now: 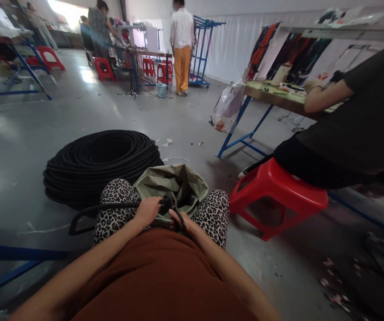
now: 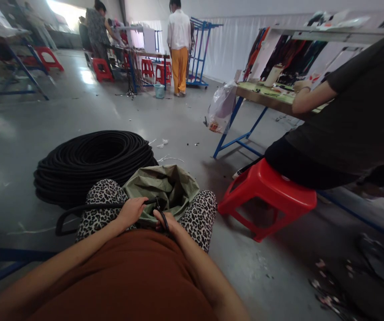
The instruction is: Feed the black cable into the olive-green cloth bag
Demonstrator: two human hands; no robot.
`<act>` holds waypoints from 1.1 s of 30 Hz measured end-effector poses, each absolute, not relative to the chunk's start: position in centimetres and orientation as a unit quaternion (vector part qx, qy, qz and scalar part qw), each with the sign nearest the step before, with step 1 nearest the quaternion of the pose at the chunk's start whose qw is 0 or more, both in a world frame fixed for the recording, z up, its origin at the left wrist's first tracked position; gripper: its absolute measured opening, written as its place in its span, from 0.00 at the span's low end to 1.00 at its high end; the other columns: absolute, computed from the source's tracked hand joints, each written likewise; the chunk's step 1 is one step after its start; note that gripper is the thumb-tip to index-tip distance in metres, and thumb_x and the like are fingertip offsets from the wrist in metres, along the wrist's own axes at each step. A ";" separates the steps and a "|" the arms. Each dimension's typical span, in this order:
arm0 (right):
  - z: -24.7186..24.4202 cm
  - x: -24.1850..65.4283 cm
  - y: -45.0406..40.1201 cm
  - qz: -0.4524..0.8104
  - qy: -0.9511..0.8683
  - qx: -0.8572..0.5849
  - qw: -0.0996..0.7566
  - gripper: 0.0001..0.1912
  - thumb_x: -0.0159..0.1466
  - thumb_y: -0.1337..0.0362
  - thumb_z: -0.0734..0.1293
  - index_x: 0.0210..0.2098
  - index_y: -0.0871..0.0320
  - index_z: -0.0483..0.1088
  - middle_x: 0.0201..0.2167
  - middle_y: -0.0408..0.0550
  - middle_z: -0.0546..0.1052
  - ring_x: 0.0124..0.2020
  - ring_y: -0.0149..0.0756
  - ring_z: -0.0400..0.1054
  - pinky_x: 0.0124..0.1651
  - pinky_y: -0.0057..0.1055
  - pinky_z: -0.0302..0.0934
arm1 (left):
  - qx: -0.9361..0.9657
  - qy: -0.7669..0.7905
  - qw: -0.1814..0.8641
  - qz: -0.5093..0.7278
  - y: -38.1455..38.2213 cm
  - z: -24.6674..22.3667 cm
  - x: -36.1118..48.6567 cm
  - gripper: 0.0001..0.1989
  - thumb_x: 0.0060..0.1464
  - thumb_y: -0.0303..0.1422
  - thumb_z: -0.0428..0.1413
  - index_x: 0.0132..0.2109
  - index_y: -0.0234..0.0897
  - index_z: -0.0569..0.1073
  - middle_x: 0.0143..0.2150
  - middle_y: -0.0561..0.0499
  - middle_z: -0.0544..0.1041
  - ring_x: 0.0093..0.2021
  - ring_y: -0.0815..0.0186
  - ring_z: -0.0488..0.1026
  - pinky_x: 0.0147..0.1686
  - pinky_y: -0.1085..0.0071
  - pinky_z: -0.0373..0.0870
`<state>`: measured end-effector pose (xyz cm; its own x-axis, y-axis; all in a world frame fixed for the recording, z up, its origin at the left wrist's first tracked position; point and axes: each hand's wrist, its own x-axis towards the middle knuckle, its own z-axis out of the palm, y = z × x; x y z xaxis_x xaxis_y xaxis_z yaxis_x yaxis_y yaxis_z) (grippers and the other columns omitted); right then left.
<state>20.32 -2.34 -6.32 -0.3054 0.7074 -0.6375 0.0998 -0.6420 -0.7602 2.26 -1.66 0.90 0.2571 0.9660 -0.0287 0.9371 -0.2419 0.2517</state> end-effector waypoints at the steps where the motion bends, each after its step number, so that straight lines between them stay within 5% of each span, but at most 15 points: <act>1: -6.3 20.3 -2.3 0.720 -0.368 -0.550 0.210 0.19 0.67 0.51 0.64 0.29 0.60 0.67 0.21 0.42 0.70 0.21 0.29 0.66 0.28 0.25 0.67 | 0.788 0.603 0.109 0.063 -1.7 1.0 2.3 0.16 0.60 0.27 0.48 0.53 0.35 0.73 0.49 0.42 0.79 0.50 0.58 0.75 0.49 0.63 0.67; 33: -3.9 20.6 -2.7 0.611 -0.470 -0.607 0.192 0.26 0.68 0.52 0.63 0.18 0.60 0.65 0.13 0.43 0.66 0.13 0.28 0.61 0.17 0.24 0.54 | 0.803 0.583 0.105 0.066 -1.3 0.6 1.9 0.17 0.60 0.28 0.49 0.55 0.37 0.73 0.49 0.42 0.80 0.49 0.59 0.75 0.48 0.63 0.67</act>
